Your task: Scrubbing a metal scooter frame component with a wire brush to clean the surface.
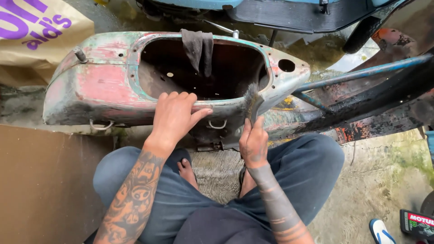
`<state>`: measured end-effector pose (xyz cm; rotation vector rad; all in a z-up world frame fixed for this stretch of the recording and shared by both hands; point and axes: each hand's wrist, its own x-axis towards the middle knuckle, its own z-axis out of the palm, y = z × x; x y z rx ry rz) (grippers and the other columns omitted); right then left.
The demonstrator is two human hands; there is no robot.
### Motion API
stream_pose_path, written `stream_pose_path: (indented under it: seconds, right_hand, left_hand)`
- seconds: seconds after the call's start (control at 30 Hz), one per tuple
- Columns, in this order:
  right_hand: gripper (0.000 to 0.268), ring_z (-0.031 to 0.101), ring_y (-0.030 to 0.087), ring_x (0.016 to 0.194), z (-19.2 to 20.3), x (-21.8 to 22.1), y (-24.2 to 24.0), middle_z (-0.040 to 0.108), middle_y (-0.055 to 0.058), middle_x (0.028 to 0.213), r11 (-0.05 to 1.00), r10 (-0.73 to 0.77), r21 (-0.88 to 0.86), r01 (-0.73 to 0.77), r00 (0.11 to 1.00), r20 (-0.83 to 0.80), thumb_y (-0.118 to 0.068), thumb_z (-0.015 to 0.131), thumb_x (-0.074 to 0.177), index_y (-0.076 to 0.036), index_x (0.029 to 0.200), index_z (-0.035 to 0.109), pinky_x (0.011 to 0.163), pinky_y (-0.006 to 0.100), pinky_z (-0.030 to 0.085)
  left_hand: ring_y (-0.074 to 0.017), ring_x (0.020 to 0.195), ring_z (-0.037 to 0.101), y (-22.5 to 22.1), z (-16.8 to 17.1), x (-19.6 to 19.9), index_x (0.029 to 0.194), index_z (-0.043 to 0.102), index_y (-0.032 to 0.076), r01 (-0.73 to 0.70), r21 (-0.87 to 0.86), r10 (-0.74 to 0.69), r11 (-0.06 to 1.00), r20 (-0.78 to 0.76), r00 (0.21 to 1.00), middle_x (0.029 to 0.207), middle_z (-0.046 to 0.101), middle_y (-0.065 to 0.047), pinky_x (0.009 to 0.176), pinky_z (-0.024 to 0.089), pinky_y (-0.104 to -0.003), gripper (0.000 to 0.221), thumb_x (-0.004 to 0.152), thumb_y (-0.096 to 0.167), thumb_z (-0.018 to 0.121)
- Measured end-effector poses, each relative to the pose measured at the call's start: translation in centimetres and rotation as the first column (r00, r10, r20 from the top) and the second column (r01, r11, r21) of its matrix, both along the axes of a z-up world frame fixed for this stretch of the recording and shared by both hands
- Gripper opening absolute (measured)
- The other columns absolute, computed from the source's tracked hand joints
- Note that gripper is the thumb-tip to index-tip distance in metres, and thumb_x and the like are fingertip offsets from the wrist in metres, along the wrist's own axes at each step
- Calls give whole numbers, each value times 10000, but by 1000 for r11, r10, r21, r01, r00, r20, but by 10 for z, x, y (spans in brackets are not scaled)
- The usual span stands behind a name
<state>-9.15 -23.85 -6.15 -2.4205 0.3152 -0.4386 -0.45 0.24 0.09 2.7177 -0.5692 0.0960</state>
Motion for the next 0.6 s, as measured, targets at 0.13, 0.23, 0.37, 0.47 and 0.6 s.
stream_pose_path:
  seconds: [0.13,0.23,0.37,0.47,0.6]
  right_hand:
    - [531,687,530,667,-81,-51,-13,671,360,749,974,-60,-224,35,993,-104,-337,546,1032,76,1366,520,485,600,525]
    - [537,717,479,702,-91,-66,-13,705,273,755,987,-96,-151,53,952,-292,-440,506,1014,-33,1364,513,504,609,516]
    - [540,687,517,697,-19,-9,2,663,335,773,980,-71,-190,60,996,-49,-351,565,1040,75,1369,525,484,574,533]
    - [550,672,555,697,-8,9,3,649,375,771,987,-26,-157,29,999,25,-348,552,1052,105,1363,520,484,600,520]
    - [553,700,508,661,-100,-52,-15,661,348,713,971,-53,-237,19,989,-137,-338,554,1022,99,1358,512,465,578,519]
  left_hand:
    - [-312,763,620,1,-1,4,860,643,132,0,-48,2,999,44,999,773,631,-80,745,401,-421,503,907,632,648]
    - [-300,765,632,0,-3,1,868,650,137,1,-39,1,999,33,999,783,644,-78,735,409,-408,513,915,647,626]
    - [-304,772,637,1,-4,-1,879,659,136,6,-31,-5,1000,16,1000,790,650,-75,740,413,-414,511,911,646,633]
    - [-307,775,632,1,-6,0,879,656,137,0,-30,1,1000,35,999,789,646,-73,746,411,-420,505,904,641,647]
    - [-299,772,625,1,-7,3,869,645,141,1,-38,0,999,33,999,787,642,-68,751,409,-417,515,899,655,633]
